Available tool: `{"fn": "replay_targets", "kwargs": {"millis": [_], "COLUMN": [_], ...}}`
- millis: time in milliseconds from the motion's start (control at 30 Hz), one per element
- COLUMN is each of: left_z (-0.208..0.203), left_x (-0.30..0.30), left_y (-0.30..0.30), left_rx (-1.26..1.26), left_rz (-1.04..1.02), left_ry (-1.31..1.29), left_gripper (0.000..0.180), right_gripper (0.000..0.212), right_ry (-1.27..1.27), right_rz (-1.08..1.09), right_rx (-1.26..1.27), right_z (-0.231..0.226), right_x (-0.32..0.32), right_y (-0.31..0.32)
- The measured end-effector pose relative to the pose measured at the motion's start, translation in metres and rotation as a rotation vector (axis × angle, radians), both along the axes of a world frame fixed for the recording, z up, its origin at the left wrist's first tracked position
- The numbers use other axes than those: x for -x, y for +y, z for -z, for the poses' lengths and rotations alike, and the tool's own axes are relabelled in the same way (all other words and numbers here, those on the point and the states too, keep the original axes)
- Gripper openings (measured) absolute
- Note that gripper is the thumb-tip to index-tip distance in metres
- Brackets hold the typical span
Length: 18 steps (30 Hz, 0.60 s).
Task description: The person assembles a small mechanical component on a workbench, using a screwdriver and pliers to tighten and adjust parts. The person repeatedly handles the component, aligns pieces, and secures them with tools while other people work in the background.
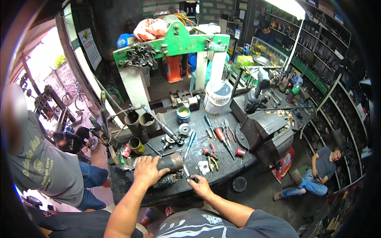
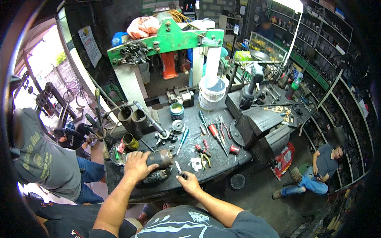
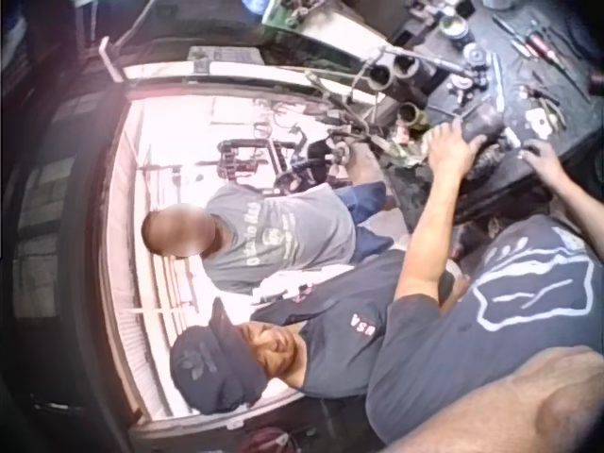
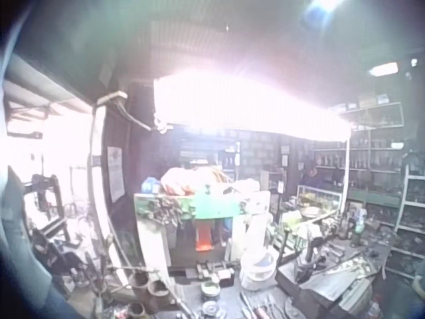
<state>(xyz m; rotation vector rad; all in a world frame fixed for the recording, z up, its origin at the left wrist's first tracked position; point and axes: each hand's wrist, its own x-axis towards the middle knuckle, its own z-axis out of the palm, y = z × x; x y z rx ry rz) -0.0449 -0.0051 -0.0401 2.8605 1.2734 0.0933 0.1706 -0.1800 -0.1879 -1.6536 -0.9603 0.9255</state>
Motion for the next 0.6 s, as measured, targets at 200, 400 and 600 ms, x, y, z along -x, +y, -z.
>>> {"fn": "replay_targets", "kwargs": {"millis": [200,400,600], "left_z": [0.001,0.014,0.018], "left_x": [0.003,0.007,0.008], "left_y": [-0.001,0.002,0.0], "left_rx": [0.006,-0.071,-0.044], "left_rz": [-0.002,0.034,0.013], "left_ry": [-0.063,-0.117,-0.121], "left_gripper": [0.077,0.083,0.079], "right_gripper": [0.027,0.019,0.019], "right_ry": [0.129,-0.074,0.055], "right_rz": [-0.02,0.025,0.039], "right_rx": [-0.061,0.018,0.047], "right_z": [-0.028,-0.03,-0.022], "right_x": [0.022,0.021,0.018], "right_y": [0.007,-0.002,-0.009]}}
